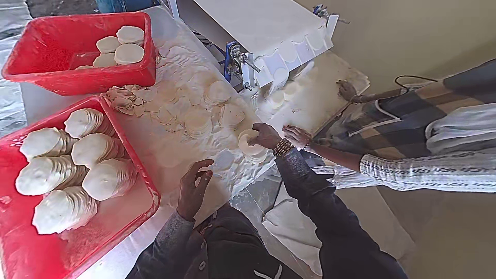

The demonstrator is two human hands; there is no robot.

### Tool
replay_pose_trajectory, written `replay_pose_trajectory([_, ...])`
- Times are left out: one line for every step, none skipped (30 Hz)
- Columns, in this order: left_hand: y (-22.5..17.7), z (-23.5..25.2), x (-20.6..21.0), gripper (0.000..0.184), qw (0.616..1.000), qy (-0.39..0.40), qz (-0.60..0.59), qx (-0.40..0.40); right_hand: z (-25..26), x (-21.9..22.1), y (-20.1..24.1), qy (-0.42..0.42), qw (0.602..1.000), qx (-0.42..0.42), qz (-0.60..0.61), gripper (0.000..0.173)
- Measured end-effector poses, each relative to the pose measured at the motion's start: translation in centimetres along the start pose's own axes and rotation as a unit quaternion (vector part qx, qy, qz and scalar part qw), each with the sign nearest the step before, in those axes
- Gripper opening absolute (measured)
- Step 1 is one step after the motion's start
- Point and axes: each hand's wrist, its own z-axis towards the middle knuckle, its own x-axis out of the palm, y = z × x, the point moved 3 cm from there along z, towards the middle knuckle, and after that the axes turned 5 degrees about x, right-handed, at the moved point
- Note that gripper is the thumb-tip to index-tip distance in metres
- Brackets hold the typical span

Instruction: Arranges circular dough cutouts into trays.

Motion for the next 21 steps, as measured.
replay_pose_trajectory([0.9, 0.3, 0.8, 0.046, 0.999, 0.002, -0.04, -0.032, -1.0, 0.3, 1.4, -0.002, 1.0, -0.02, 0.011, 0.038])
replay_pose_trajectory([1.7, 0.6, 1.5, 0.05, 0.994, -0.001, -0.085, -0.071, -2.2, 0.5, 2.7, -0.004, 0.999, -0.04, 0.036, 0.04])
replay_pose_trajectory([2.4, 1.0, 2.3, 0.052, 0.983, -0.014, -0.135, -0.121, -3.4, 0.7, 3.7, -0.011, 0.994, -0.067, 0.084, 0.045])
replay_pose_trajectory([3.1, 1.4, 3.1, 0.057, 0.966, -0.039, -0.188, -0.175, -4.5, 1.2, 4.3, -0.023, 0.983, -0.098, 0.152, 0.053])
replay_pose_trajectory([3.5, 1.7, 3.9, 0.066, 0.943, -0.078, -0.235, -0.222, -5.3, 2.1, 4.8, -0.036, 0.967, -0.127, 0.218, 0.066])
replay_pose_trajectory([3.8, 2.1, 4.5, 0.071, 0.92, -0.132, -0.271, -0.252, -5.7, 3.4, 5.2, -0.043, 0.952, -0.149, 0.262, 0.08])
replay_pose_trajectory([4.2, 2.4, 4.8, 0.071, 0.9, -0.191, -0.297, -0.256, -5.6, 4.9, 5.6, -0.035, 0.946, -0.162, 0.278, 0.092])
replay_pose_trajectory([4.9, 2.4, 5.0, 0.064, 0.888, -0.245, -0.304, -0.24, -5.0, 6.6, 5.9, -0.009, 0.95, -0.16, 0.267, 0.097])
replay_pose_trajectory([5.8, 2.2, 4.9, 0.06, 0.895, -0.273, -0.285, -0.207, -4.2, 8.4, 6.2, 0.026, 0.963, -0.143, 0.227, 0.091])
replay_pose_trajectory([6.9, 2.2, 4.7, 0.065, 0.904, -0.284, -0.263, -0.183, -3.5, 10.0, 6.6, 0.06, 0.976, -0.122, 0.168, 0.077])
replay_pose_trajectory([7.9, 2.3, 4.3, 0.071, 0.914, -0.281, -0.24, -0.166, -2.9, 11.2, 7.3, 0.09, 0.984, -0.113, 0.108, 0.063])
replay_pose_trajectory([8.5, 2.4, 3.9, 0.075, 0.923, -0.278, -0.218, -0.154, -2.8, 12.0, 7.9, 0.098, 0.985, -0.123, 0.072, 0.053])
replay_pose_trajectory([8.7, 2.6, 3.4, 0.075, 0.929, -0.274, -0.213, -0.132, -3.0, 12.2, 8.3, 0.084, 0.983, -0.145, 0.069, 0.047])
replay_pose_trajectory([8.6, 2.6, 3.1, 0.075, 0.931, -0.267, -0.225, -0.106, -3.7, 12.2, 8.3, 0.049, 0.978, -0.177, 0.095, 0.044])
replay_pose_trajectory([8.2, 2.5, 2.9, 0.075, 0.932, -0.261, -0.238, -0.084, -4.6, 12.3, 8.0, -0.007, 0.964, -0.223, 0.144, 0.042])
replay_pose_trajectory([7.8, 2.5, 2.7, 0.075, 0.929, -0.262, -0.253, -0.065, -5.4, 12.4, 7.5, -0.054, 0.944, -0.261, 0.193, 0.045])
replay_pose_trajectory([7.5, 2.7, 2.6, 0.073, 0.922, -0.273, -0.269, -0.062, -5.8, 12.5, 7.2, -0.076, 0.932, -0.279, 0.221, 0.055])
replay_pose_trajectory([7.5, 2.8, 2.7, 0.072, 0.911, -0.289, -0.285, -0.076, -5.7, 12.8, 7.0, -0.074, 0.933, -0.274, 0.223, 0.067])
replay_pose_trajectory([7.9, 2.7, 2.9, 0.072, 0.904, -0.301, -0.29, -0.094, -5.3, 13.3, 7.0, -0.059, 0.946, -0.254, 0.194, 0.072])
replay_pose_trajectory([8.7, 2.5, 3.0, 0.074, 0.902, -0.303, -0.288, -0.107, -4.7, 13.8, 7.3, -0.033, 0.963, -0.227, 0.144, 0.07])
replay_pose_trajectory([9.4, 2.5, 3.1, 0.075, 0.906, -0.299, -0.28, -0.106, -4.1, 14.0, 8.1, 0.012, 0.977, -0.195, 0.083, 0.064])
